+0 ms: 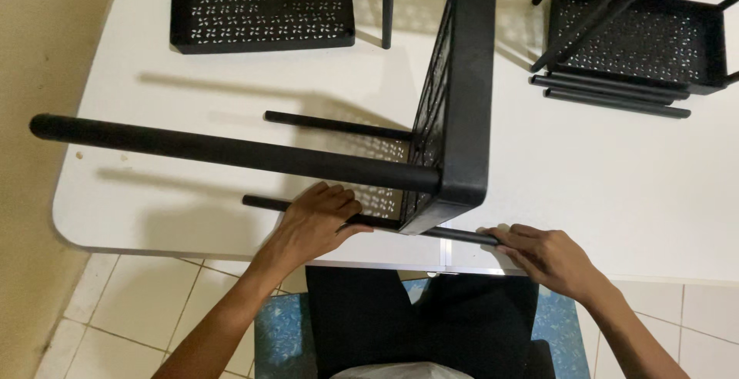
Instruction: The person assembles a black perforated metal shelving unit by inserting cylindrical rods into the tray holes and stacking trays to form a multi-tier structure. The person handles trays and rods by hand, aligning and securing each component on a white table.
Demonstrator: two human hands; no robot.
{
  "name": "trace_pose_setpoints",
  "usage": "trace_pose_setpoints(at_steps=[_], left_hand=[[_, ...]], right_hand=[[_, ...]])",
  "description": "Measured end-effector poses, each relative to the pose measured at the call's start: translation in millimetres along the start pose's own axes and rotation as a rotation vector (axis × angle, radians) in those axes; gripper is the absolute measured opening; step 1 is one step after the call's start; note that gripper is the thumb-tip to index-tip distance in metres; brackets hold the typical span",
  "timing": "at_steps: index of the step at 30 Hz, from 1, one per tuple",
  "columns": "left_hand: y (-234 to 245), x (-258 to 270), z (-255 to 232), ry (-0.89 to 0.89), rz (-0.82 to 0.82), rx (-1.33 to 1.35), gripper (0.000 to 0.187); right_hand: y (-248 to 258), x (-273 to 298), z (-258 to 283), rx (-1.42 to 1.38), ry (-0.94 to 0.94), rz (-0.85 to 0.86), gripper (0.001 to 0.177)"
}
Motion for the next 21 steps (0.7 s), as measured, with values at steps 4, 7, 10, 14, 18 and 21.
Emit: trace_pose_setpoints(at_steps=[4, 7, 10, 14, 18, 21], left_hand=[[6, -2, -4, -0.047, -0.075, -0.011, 0.043], [13, 4, -4, -0.047, -0.168, 0.031, 0.042], [9, 5, -4, -0.048, -0.142, 0.029, 0.042], [5, 3, -4, -0.04, -0.102, 0.047, 0.042], [1, 1, -3, -0.056, -0.031, -0.024, 0.048], [-1, 2, -2, -0.056, -0.05, -0.083, 0.053]], right_hand=[[2, -8, 4, -0.033, 0.179, -0.062, 0.04], [-4, -10, -7, 0.006, 0.062, -0.033, 0.039], [-4, -12, -7, 0.014, 0.076, -0.037, 0.039], [-5, -13, -9, 0.028, 0.065, -0.01, 0.039], [-1, -11, 4, -0.022, 0.02, 0.002, 0.039], [7, -7, 19, 0.002, 0.167, -0.102, 0.035]])
Point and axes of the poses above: each hand's wrist, its own x-axis away from the middle knuckle, its own y-axis out of the back of the hand, z = x × y, the point moved 10 cm from there along -x, towards the middle knuckle, and after that the axes turned 14 degrees about -x, right-handed, at the moved point
